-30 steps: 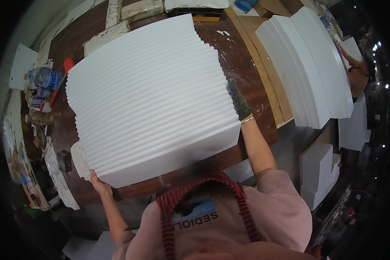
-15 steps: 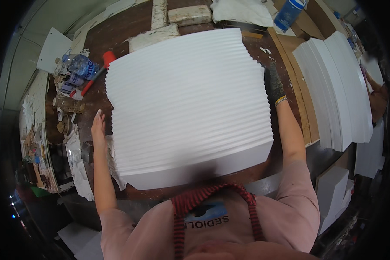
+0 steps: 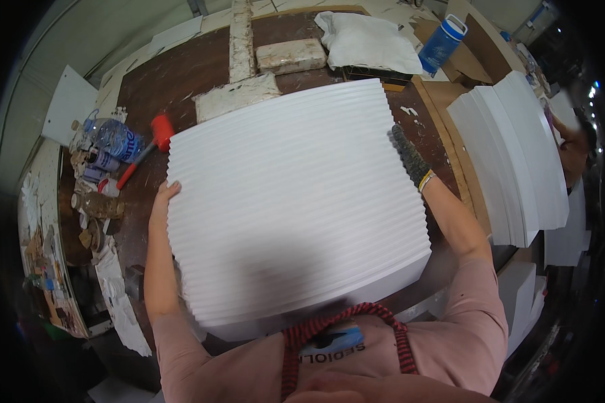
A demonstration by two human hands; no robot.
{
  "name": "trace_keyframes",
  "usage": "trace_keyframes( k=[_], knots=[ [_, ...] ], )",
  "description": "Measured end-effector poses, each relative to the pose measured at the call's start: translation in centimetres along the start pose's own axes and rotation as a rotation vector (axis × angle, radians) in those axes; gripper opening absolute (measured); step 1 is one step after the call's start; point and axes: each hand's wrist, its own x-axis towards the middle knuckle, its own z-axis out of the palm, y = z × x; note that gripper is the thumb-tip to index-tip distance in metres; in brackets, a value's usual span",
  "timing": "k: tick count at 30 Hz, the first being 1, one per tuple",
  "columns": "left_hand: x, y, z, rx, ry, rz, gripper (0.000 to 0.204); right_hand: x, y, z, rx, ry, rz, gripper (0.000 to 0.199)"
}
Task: The person puts on a glove and wipes a stack of white corrugated foam panels with a cloth. They repeatedly wipe the edges and surfaces of the panels, occasionally lifting and repositioning the stack. The person also picks up a water bottle and a small white block while continuing to wipe the panels.
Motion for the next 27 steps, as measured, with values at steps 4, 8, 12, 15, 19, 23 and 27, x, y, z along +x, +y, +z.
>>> trace_keyframes(
  k=[4,8,12,15,19,23,27],
  knots=[
    [1.2,0.3,-1.5,-0.053,-0.224,-0.062,0.061,1.1,2.5,0.9,-0.105,0.004,-0.013,0.094],
    [3.4,1.3,-1.8,0.087,-0.248,-0.156,0.058,1.8,1.2,1.5,-0.179,0.122,0.099,0.094],
    [5.3,2.8,-0.6,0.151,-0.096,-0.007,0.052,3.5,-3.2,0.7,0.432,0.145,0.17,0.068],
    [6.3,3.5,0.0,0.258,-0.279,0.015,0.048,6.8,-3.3,0.0,0.091,0.304,0.192,0.081],
    [7.3,3.2,-0.3,0.205,-0.275,-0.049,0.047,13.8,3.9,0.5,0.038,0.217,-0.206,0.096],
    [8.4,2.2,-1.2,0.084,-0.28,-0.035,0.045,18.3,9.8,-0.3,-0.198,0.242,-0.246,0.083],
    [9.0,2.4,-1.4,0.155,-0.236,-0.102,0.046,15.2,7.4,-0.5,-0.256,0.107,-0.467,0.07]
  ],
)
